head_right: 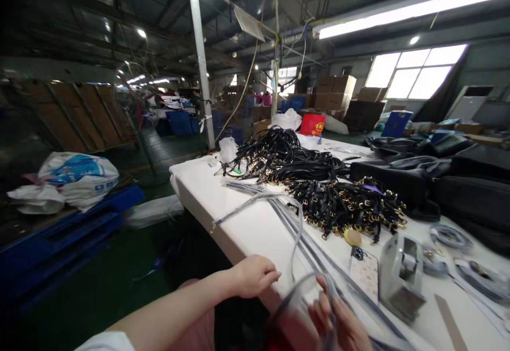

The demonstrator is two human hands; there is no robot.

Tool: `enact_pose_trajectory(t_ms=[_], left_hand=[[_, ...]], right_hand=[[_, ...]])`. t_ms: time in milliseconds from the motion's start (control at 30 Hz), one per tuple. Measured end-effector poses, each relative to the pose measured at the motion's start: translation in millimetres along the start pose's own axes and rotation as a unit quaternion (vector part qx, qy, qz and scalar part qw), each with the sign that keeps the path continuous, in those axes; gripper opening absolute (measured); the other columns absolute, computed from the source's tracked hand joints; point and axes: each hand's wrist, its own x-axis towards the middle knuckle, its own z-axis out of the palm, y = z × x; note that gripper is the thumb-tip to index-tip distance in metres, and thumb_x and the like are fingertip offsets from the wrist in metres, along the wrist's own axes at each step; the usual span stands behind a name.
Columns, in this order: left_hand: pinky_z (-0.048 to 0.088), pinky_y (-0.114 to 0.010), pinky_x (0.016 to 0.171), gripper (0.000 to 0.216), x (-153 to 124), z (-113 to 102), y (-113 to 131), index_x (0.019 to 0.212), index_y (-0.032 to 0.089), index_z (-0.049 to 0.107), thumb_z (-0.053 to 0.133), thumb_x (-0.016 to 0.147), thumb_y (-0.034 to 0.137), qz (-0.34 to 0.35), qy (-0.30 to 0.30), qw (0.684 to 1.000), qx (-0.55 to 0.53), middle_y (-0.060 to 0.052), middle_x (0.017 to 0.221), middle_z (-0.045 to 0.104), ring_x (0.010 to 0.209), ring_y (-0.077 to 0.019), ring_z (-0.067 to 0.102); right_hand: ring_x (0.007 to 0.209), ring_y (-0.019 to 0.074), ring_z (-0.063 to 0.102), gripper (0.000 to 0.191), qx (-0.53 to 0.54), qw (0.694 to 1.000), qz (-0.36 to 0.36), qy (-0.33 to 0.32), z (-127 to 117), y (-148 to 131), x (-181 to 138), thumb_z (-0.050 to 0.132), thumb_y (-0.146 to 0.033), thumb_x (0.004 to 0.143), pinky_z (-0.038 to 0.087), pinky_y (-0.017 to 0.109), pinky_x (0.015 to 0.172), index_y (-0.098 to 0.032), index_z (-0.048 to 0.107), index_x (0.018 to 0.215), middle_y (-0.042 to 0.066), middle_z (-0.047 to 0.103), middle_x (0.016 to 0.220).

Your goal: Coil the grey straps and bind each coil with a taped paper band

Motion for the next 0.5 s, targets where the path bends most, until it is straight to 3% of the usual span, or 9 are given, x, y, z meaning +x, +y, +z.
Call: enact_pose_trajectory(t_ms=[100,200,267,367,433,500], left_hand=[[0.048,-0.04,0.094,0.065,-29,31,10,0.099,0.009,0.068,0.017,0.099,0.05,-0.016,-0.054,0.981,-0.185,-0.016,0.101,0.071,0.1,-0.026,0.066],[0.052,-0.039,0.086,0.079,-46,54,13,0.114,0.004,0.058,-0.001,0.097,0.053,-0.049,-0.093,0.925,-0.365,-0.019,0.104,0.068,0.097,-0.0246,0.068],[0.053,-0.037,0.075,0.073,-53,61,9,0.111,0.006,0.058,0.013,0.095,0.062,-0.067,-0.106,0.876,-0.465,-0.016,0.092,0.068,0.082,-0.0234,0.07],[0.049,-0.031,0.067,0.055,-65,61,-4,0.101,0.011,0.06,0.056,0.083,0.063,-0.079,-0.102,0.803,-0.582,-0.007,0.078,0.066,0.066,-0.0179,0.067],[0.049,-0.03,0.068,0.052,-73,59,-12,0.096,0.011,0.062,0.066,0.077,0.06,-0.08,-0.115,0.77,-0.622,-0.006,0.075,0.067,0.064,-0.0174,0.067],[0.048,-0.03,0.068,0.052,-80,57,-18,0.095,0.01,0.064,0.065,0.078,0.06,-0.083,-0.13,0.762,-0.628,-0.006,0.073,0.067,0.063,-0.0172,0.067]], right_hand=[[0.065,0.0072,0.059,0.047,0.087,0.996,0.015,-0.002,59,10,10,0.082,-0.018,0.069,0.058,0.017,0.068,-0.024,0.067,0.114,-0.005,0.067,0.081],[0.066,0.0058,0.06,0.044,0.078,0.996,-0.029,0.027,90,19,35,0.083,-0.014,0.067,0.058,0.017,0.073,-0.022,0.068,0.108,-0.005,0.071,0.089],[0.067,0.0055,0.061,0.039,0.041,0.997,-0.048,0.043,95,26,49,0.081,-0.017,0.07,0.057,0.017,0.073,-0.023,0.069,0.107,-0.005,0.071,0.093],[0.068,0.0059,0.062,0.035,-0.02,0.996,-0.067,0.046,95,33,58,0.079,-0.021,0.073,0.056,0.019,0.074,-0.024,0.07,0.107,-0.005,0.072,0.098],[0.068,0.0062,0.063,0.036,-0.049,0.995,-0.08,0.046,95,35,60,0.08,-0.024,0.073,0.056,0.022,0.077,-0.024,0.071,0.107,-0.004,0.072,0.101],[0.07,0.0071,0.063,0.039,-0.083,0.991,-0.094,0.047,94,35,61,0.082,-0.028,0.071,0.055,0.022,0.076,-0.025,0.071,0.108,-0.004,0.072,0.101]])
